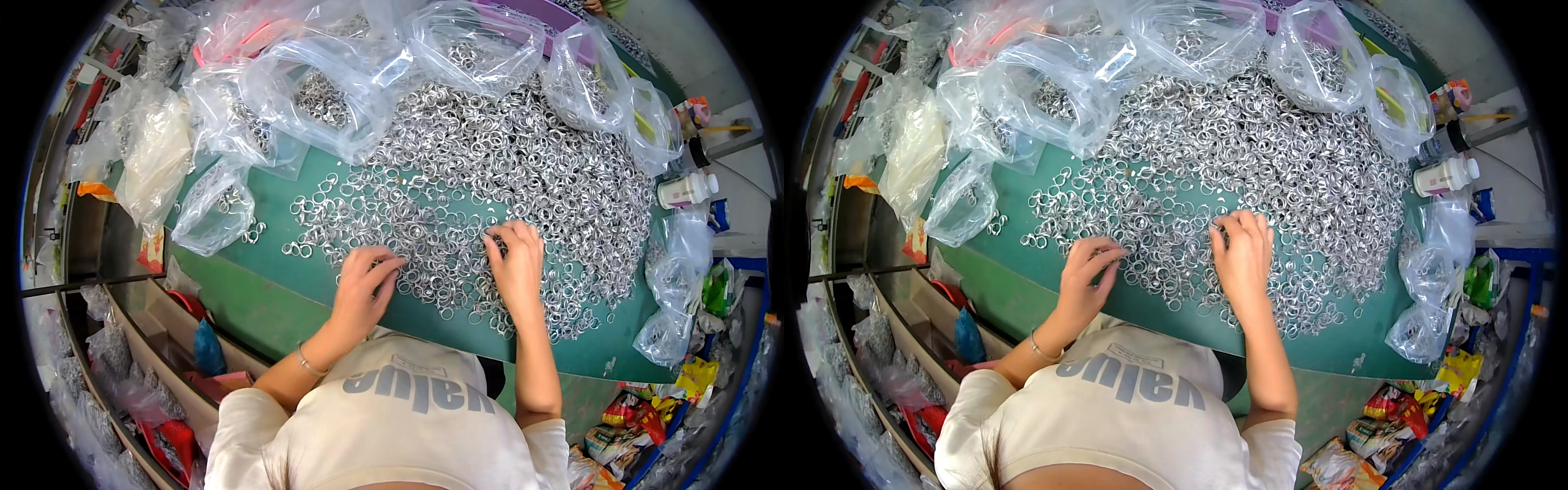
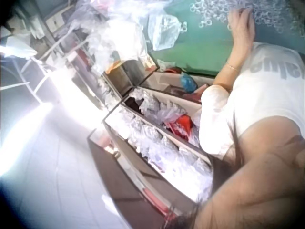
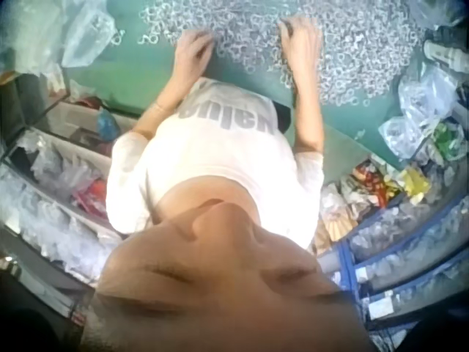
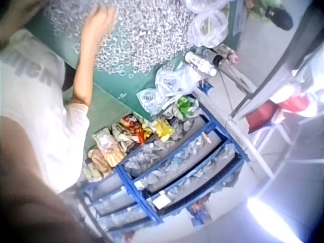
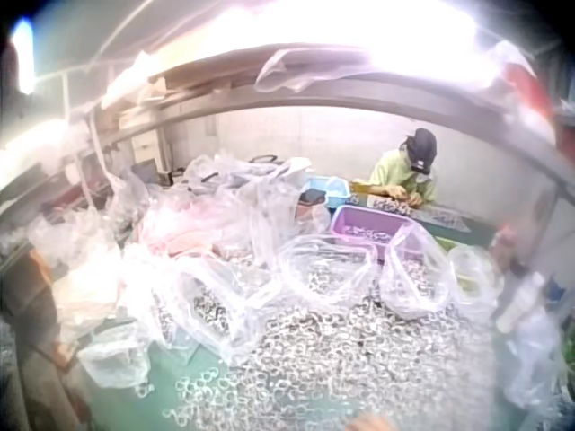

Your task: The person handles and sorts small metal rings on a green work surface, picking them up by hand from a large pile and moving them into smaller groups and plastic bags.

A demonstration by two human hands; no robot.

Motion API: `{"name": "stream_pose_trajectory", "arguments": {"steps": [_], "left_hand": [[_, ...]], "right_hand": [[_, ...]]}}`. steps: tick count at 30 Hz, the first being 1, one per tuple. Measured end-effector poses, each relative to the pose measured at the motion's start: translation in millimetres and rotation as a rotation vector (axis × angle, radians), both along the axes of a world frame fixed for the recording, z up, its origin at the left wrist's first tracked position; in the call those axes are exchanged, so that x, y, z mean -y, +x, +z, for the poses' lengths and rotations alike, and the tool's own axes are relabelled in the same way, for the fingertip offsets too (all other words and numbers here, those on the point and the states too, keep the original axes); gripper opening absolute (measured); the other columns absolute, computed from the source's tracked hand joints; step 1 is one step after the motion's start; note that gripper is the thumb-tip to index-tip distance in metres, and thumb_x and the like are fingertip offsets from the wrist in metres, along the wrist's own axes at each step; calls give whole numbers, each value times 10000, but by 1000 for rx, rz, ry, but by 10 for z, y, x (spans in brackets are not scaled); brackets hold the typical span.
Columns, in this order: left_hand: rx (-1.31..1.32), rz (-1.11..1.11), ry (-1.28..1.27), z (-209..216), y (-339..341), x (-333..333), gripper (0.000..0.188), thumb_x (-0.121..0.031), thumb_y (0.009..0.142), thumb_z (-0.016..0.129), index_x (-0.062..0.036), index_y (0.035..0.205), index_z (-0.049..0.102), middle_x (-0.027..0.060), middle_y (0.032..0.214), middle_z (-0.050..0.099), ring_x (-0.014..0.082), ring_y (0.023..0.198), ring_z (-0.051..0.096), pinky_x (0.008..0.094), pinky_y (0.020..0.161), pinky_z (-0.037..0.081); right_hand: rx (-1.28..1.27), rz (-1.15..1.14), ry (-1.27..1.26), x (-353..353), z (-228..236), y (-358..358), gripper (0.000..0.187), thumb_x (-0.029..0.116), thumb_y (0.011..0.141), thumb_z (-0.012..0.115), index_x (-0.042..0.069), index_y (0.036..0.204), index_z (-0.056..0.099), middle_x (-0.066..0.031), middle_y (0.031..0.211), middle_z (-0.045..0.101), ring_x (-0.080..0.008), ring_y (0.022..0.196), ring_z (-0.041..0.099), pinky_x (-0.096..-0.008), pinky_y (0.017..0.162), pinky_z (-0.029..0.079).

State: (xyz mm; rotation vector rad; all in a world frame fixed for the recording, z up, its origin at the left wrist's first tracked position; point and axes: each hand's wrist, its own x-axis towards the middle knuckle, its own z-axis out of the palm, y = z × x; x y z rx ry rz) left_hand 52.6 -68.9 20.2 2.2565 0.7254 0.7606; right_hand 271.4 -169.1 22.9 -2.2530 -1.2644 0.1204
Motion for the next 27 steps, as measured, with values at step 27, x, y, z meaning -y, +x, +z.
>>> {"name": "stream_pose_trajectory", "arguments": {"steps": [27], "left_hand": [[-185,-205,-280,151,455,-482,285,70,755,567,-40,1006,646,131,1033,610,296,900,585,384,778,457]], "right_hand": [[-1486,-60,427,544,155,169,239,164,966,492,-48,1019,587,-177,1015,636,-243,838,627,-315,693,513]]}}
